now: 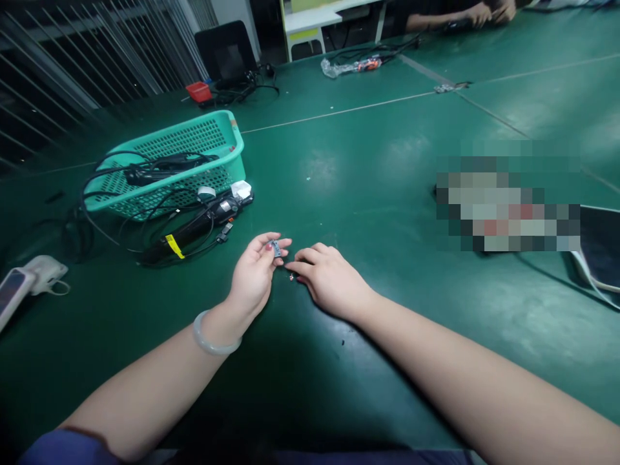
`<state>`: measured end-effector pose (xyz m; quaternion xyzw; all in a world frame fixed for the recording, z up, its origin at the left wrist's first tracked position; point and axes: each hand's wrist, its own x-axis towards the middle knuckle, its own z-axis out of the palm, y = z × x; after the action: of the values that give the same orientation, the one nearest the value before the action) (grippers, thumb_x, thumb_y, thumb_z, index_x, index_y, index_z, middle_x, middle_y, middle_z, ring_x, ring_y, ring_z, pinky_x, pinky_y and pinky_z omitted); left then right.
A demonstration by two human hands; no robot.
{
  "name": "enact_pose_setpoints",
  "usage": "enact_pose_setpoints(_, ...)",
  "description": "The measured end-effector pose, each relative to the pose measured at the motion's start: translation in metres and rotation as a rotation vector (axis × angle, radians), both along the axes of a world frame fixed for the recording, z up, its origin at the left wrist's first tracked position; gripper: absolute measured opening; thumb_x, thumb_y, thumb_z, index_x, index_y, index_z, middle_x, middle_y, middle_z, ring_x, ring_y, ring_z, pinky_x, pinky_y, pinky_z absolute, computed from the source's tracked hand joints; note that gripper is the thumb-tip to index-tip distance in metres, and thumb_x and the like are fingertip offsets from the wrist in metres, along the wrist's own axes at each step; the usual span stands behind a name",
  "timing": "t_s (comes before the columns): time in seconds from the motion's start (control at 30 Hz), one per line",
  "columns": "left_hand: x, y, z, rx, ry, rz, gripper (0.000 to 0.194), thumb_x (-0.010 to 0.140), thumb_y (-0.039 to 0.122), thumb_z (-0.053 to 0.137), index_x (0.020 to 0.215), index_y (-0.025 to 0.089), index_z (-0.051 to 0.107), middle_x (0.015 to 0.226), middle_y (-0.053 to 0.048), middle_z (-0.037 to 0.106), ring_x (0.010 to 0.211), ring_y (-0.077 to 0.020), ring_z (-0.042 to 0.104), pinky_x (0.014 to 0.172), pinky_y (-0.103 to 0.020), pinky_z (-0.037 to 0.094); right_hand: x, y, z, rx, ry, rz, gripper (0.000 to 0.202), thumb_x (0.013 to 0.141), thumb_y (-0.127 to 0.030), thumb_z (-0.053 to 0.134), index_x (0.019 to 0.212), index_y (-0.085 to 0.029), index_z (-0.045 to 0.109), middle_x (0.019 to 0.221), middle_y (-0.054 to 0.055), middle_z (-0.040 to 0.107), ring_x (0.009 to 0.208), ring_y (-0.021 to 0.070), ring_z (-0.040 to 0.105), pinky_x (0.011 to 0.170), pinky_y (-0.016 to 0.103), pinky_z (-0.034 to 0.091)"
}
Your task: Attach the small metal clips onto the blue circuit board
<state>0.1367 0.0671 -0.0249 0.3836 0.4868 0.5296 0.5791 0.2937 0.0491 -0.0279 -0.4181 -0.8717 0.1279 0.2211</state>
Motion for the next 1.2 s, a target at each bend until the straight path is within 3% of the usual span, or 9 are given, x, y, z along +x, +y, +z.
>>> enact_pose_setpoints(0.13,0.001,0.0,0.001,-0.022,0.07,-0.015,0.015,0.087,0.015,0.049,0.095,0.015,0.062,0.097,-0.007,0.07,0.071,-0.0075,0.059,0.064,-0.021,0.045,-0.002,0.006,-0.003,-0.008,-0.009,-0.024,0.022,0.092,-0.021,0.05,0.091,-0.018,0.072,0.093,0.009,0.069,0.084,0.021,0.053,0.08,0.038,0.046)
enact_pose_setpoints(0.23,0.0,-0.001,0.001,-0.02,0.104,-0.046,0.018,0.085,0.015,0.051,0.098,0.014,0.064,0.103,-0.008,0.069,0.076,-0.0092,0.063,0.072,-0.024,0.049,0.002,0.007,-0.004,-0.029,0.047,-0.034,0.02,0.09,-0.02,0.051,0.082,-0.018,0.068,0.089,0.008,0.069,0.081,0.0206,0.054,0.079,0.036,0.046)
enact_pose_setpoints(0.5,0.003,-0.01,0.001,-0.021,0.096,-0.197,0.03,0.084,0.011,0.052,0.111,0.015,0.065,0.116,-0.01,0.068,0.097,-0.0147,0.067,0.092,-0.031,0.051,0.01,0.0,0.002,-0.098,0.286,-0.184,0.012,0.09,-0.02,0.049,0.085,-0.021,0.06,0.084,0.004,0.068,0.079,0.0178,0.061,0.073,0.031,0.047)
enact_pose_setpoints(0.7,0.005,-0.014,-0.001,-0.008,0.119,-0.29,0.029,0.08,0.018,0.063,0.108,0.014,0.068,0.102,-0.01,0.074,0.088,-0.0163,0.069,0.091,-0.034,0.053,0.007,-0.002,0.003,-0.133,0.293,-0.171,0.013,0.089,-0.021,0.05,0.08,-0.022,0.059,0.079,0.002,0.067,0.076,0.0166,0.062,0.07,0.029,0.046)
enact_pose_setpoints(0.97,0.004,-0.014,0.001,-0.103,0.094,-0.246,0.029,0.078,0.016,0.066,0.106,0.015,0.07,0.098,-0.009,0.075,0.076,-0.0124,0.069,0.085,-0.032,0.056,0.008,-0.003,0.002,-0.108,0.33,-0.222,0.008,0.086,-0.021,0.054,0.084,-0.022,0.062,0.08,0.002,0.067,0.073,0.0159,0.061,0.068,0.029,0.048)
enact_pose_setpoints(1.07,0.004,-0.013,0.002,-0.101,0.066,-0.233,0.028,0.077,0.017,0.067,0.104,0.015,0.071,0.099,-0.008,0.074,0.077,-0.0125,0.069,0.084,-0.032,0.056,0.008,-0.005,0.004,-0.08,0.376,-0.254,0.004,0.083,-0.025,0.061,0.084,-0.022,0.063,0.078,0.002,0.068,0.072,0.0166,0.061,0.066,0.029,0.048)
enact_pose_setpoints(1.2,0.004,-0.013,0.002,-0.109,0.031,-0.227,0.027,0.077,0.018,0.068,0.103,0.015,0.07,0.098,-0.008,0.073,0.08,-0.0139,0.07,0.083,-0.032,0.056,0.01,-0.009,0.009,-0.059,0.416,-0.334,0.01,0.086,-0.025,0.055,0.083,-0.025,0.064,0.078,0.002,0.07,0.072,0.0181,0.064,0.068,0.033,0.05)
